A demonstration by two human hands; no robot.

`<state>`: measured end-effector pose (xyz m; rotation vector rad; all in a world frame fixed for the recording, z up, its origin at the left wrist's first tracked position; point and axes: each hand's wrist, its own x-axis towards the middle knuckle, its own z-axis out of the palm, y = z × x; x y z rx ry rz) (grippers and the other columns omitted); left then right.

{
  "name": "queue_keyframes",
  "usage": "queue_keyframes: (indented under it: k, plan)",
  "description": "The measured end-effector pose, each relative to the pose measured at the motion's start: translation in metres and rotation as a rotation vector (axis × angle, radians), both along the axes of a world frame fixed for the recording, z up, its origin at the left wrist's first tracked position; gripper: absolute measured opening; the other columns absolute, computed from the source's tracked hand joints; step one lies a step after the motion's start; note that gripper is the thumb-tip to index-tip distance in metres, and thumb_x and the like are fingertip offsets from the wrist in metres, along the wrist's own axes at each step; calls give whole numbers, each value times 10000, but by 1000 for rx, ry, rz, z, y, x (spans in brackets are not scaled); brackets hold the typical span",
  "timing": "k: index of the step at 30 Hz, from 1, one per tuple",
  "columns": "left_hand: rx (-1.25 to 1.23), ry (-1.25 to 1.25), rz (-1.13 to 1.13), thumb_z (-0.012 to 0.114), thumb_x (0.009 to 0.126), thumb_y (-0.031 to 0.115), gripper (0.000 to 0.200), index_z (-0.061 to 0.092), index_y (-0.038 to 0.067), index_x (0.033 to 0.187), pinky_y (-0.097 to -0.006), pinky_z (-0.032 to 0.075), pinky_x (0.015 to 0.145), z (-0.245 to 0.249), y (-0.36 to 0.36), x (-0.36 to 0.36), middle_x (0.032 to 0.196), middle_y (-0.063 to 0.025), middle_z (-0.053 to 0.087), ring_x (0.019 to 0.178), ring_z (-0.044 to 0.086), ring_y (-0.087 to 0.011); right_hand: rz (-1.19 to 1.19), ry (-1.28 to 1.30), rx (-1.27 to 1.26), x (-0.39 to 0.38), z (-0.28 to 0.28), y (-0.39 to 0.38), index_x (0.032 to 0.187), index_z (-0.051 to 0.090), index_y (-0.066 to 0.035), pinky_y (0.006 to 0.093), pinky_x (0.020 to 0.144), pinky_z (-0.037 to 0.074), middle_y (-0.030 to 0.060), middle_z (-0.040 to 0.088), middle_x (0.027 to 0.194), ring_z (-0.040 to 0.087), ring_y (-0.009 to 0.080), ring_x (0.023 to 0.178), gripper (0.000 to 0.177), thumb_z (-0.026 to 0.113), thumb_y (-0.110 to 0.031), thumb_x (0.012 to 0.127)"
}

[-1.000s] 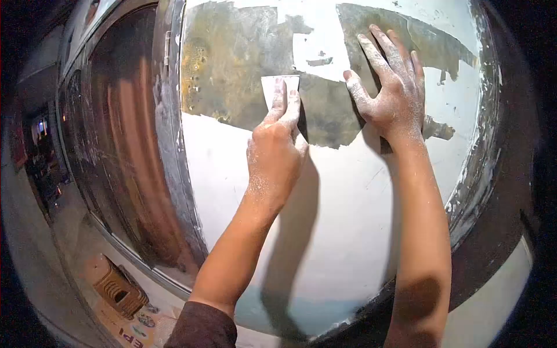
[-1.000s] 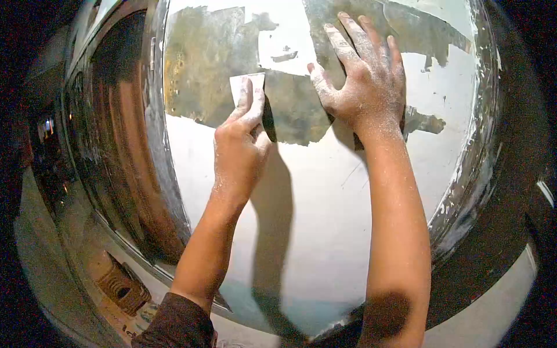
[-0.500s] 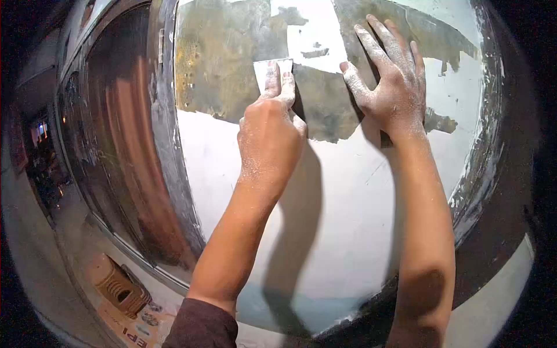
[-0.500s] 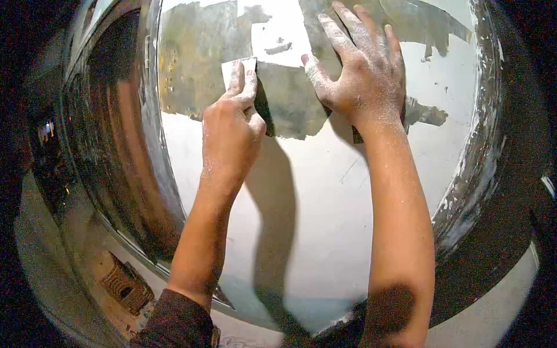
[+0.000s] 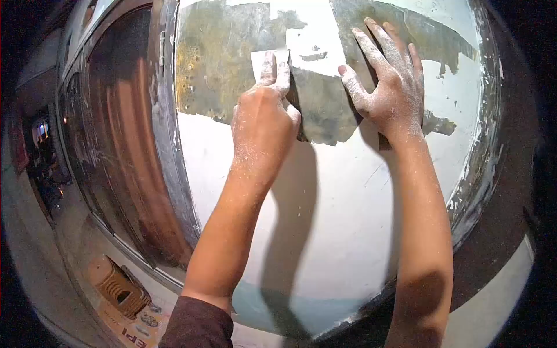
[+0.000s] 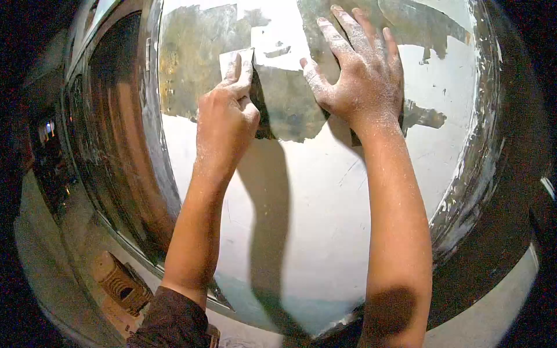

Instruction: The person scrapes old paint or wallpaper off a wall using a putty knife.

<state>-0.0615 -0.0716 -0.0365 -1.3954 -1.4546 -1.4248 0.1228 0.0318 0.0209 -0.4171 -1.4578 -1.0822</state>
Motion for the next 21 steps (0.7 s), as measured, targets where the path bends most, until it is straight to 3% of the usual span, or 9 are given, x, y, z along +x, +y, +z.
queue_keyframes:
  k: [2,6,8,9,10,12,14,21]
  plan:
    - [87,21,-14,562,761,12,594,689,21,1341,-409,521,1075,2,0,0,1515,-213,529,1224,667,-401,3,-2,10,0,0,0,1470,628,-191,537,1290,225,25,507,1614,409,268,1524,611,713,-466,931]
    - [-81,-20,50,574,760,13,611,685,45,1359,-412,504,1101,14,-8,-3,1535,-202,514,1221,664,-412,11,21,-23,-2,-1,0,1472,628,-194,536,1291,226,21,509,1612,409,271,1523,618,720,-467,925]
    - [164,142,11,587,765,25,561,716,40,1311,-442,535,1049,17,0,-10,1401,-252,627,1134,704,-423,5,18,-17,-1,1,0,1478,622,-199,536,1291,225,21,506,1614,409,270,1523,623,720,-467,924]
    - [-16,23,38,599,771,41,457,766,28,1196,-484,564,961,24,-12,-4,1176,-294,712,1015,723,-443,4,20,-21,-1,1,0,1482,618,-200,535,1292,223,22,503,1617,407,270,1525,627,718,-470,925]
    - [-15,24,39,599,771,41,457,766,28,1196,-484,564,961,26,-13,-5,1176,-294,712,1015,723,-443,4,23,-25,-1,0,0,1486,614,-201,534,1293,221,22,501,1619,405,270,1526,631,716,-473,926]
    - [-3,64,68,681,769,32,299,788,-25,1042,-521,594,857,33,-12,-7,961,-293,728,890,728,-467,-1,21,-25,-1,1,2,1492,609,-205,531,1296,214,19,498,1621,399,268,1531,633,709,-473,928]
    - [66,137,70,674,794,66,274,794,-11,1028,-519,591,861,36,-7,-14,949,-286,733,888,722,-477,16,28,32,-2,2,4,1435,651,-202,558,1266,269,38,531,1584,442,273,1495,605,702,-494,908]
    - [23,88,51,608,839,51,321,791,16,1101,-516,583,889,37,-8,-18,1058,-299,724,948,716,-473,13,32,13,-2,1,2,1444,646,-203,539,1279,246,34,526,1592,426,260,1505,611,695,-502,913]
